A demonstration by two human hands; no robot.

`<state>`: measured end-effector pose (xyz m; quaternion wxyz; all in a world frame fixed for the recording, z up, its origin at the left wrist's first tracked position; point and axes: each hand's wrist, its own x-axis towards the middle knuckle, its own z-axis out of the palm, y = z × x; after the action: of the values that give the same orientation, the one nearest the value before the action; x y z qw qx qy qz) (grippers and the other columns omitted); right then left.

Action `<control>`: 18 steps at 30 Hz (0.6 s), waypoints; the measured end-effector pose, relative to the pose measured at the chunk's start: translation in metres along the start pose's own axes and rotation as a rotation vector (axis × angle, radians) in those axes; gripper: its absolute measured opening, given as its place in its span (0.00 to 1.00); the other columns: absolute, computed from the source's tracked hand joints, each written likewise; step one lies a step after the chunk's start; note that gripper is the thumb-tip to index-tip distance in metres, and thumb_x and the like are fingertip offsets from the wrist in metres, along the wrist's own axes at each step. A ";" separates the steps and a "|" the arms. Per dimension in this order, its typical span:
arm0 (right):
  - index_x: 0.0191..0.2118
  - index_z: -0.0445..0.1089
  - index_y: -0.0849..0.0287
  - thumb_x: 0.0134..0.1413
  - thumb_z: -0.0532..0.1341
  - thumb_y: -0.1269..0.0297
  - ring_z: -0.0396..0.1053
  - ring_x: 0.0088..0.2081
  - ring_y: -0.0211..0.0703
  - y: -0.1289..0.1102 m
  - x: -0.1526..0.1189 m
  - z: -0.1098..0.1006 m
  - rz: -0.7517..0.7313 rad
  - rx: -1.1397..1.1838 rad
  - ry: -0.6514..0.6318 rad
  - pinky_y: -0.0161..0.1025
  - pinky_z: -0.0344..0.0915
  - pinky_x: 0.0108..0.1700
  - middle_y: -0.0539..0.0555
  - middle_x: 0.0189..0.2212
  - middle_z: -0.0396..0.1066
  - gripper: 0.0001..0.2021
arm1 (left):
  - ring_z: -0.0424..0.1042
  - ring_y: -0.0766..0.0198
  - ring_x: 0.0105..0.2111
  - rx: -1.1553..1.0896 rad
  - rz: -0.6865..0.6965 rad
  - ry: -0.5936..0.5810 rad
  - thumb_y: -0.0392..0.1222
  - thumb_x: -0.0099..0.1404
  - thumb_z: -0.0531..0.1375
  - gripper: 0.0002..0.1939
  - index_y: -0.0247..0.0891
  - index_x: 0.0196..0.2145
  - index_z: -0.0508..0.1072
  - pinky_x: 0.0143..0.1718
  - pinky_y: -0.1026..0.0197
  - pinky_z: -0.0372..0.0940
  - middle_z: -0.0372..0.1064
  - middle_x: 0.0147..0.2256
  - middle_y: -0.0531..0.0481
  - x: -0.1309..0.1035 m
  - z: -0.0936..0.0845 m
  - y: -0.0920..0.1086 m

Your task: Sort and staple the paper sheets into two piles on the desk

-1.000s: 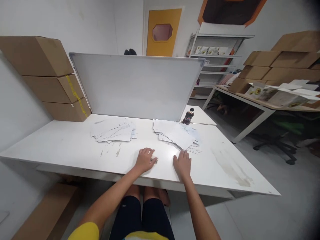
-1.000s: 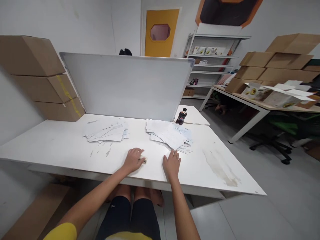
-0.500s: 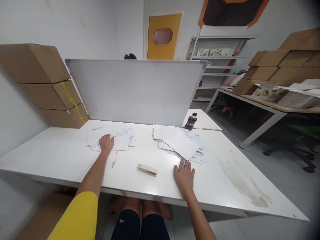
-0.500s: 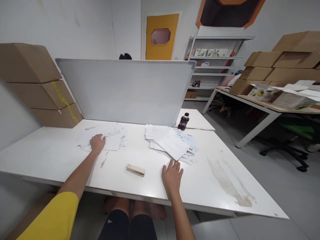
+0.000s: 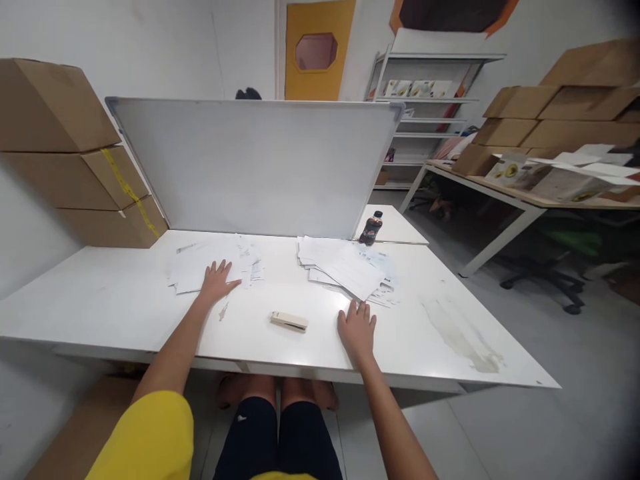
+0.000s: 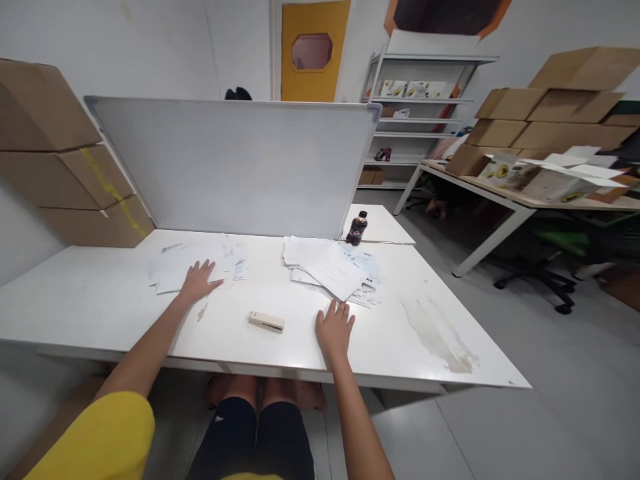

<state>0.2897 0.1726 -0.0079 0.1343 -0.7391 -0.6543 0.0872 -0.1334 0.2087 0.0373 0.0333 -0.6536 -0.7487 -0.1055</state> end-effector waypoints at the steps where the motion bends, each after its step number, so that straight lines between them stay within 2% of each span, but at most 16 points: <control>1: 0.67 0.48 0.73 0.63 0.41 0.56 0.38 0.69 0.60 -0.001 0.000 -0.001 0.001 0.001 0.000 0.56 0.36 0.66 0.71 0.67 0.44 0.32 | 0.43 0.37 0.66 -0.009 0.005 -0.006 0.55 0.63 0.57 0.34 0.34 0.62 0.60 0.63 0.41 0.41 0.53 0.65 0.37 -0.007 0.000 0.003; 3: 0.67 0.48 0.73 0.63 0.41 0.57 0.37 0.69 0.60 -0.002 0.001 -0.003 0.003 0.007 -0.004 0.56 0.35 0.66 0.71 0.68 0.44 0.32 | 0.48 0.39 0.65 -0.074 -0.018 0.016 0.47 0.65 0.55 0.28 0.33 0.60 0.63 0.63 0.42 0.45 0.55 0.64 0.36 -0.028 -0.001 0.012; 5: 0.67 0.48 0.73 0.64 0.42 0.57 0.37 0.69 0.59 -0.003 0.001 -0.006 0.004 0.014 -0.010 0.56 0.35 0.66 0.71 0.68 0.43 0.32 | 0.59 0.44 0.61 -0.216 -0.071 0.053 0.41 0.65 0.54 0.22 0.35 0.56 0.68 0.61 0.47 0.53 0.64 0.59 0.38 -0.054 -0.005 0.023; 8: 0.67 0.48 0.73 0.64 0.42 0.57 0.36 0.69 0.59 -0.005 0.001 -0.008 0.009 0.027 -0.015 0.55 0.34 0.66 0.70 0.68 0.42 0.32 | 0.69 0.51 0.52 -0.553 -0.169 0.142 0.40 0.62 0.56 0.18 0.43 0.50 0.72 0.54 0.54 0.63 0.73 0.51 0.48 -0.095 -0.020 0.047; 10: 0.67 0.48 0.73 0.64 0.42 0.57 0.36 0.69 0.59 -0.005 0.002 -0.007 0.008 0.032 -0.014 0.55 0.34 0.66 0.70 0.68 0.42 0.32 | 0.71 0.52 0.50 -0.827 -0.272 0.271 0.42 0.59 0.59 0.17 0.42 0.47 0.73 0.53 0.54 0.65 0.74 0.48 0.48 -0.119 -0.030 0.071; 13: 0.67 0.48 0.74 0.64 0.43 0.57 0.36 0.69 0.60 -0.005 0.004 -0.005 -0.006 0.033 -0.008 0.55 0.33 0.66 0.71 0.68 0.42 0.32 | 0.71 0.54 0.51 -1.365 -0.536 0.551 0.48 0.62 0.59 0.19 0.38 0.49 0.71 0.51 0.55 0.67 0.74 0.48 0.45 -0.151 -0.042 0.117; 14: 0.67 0.48 0.74 0.64 0.43 0.58 0.36 0.69 0.60 -0.006 0.004 -0.004 -0.011 0.036 -0.003 0.55 0.33 0.66 0.71 0.68 0.42 0.32 | 0.71 0.56 0.51 -1.569 -0.612 0.552 0.49 0.64 0.58 0.18 0.39 0.49 0.71 0.50 0.56 0.68 0.74 0.48 0.45 -0.160 -0.043 0.134; 15: 0.67 0.47 0.74 0.64 0.43 0.58 0.36 0.69 0.60 -0.006 0.005 -0.005 -0.014 0.040 0.001 0.55 0.32 0.66 0.72 0.68 0.42 0.32 | 0.72 0.58 0.49 -1.751 -0.687 0.492 0.50 0.66 0.57 0.17 0.39 0.48 0.71 0.48 0.58 0.70 0.74 0.46 0.45 -0.170 -0.043 0.150; 18: 0.67 0.48 0.74 0.64 0.43 0.57 0.36 0.69 0.60 -0.005 0.004 -0.007 -0.019 0.057 0.007 0.55 0.32 0.66 0.72 0.68 0.42 0.32 | 0.76 0.64 0.35 -2.038 -0.868 0.191 0.47 0.69 0.55 0.11 0.39 0.40 0.73 0.34 0.65 0.72 0.76 0.37 0.46 -0.196 -0.035 0.191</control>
<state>0.2880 0.1765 0.0004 0.1583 -0.7291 -0.6580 0.1021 0.0798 0.0346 0.0568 -0.5014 -0.0470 -0.4713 -0.7240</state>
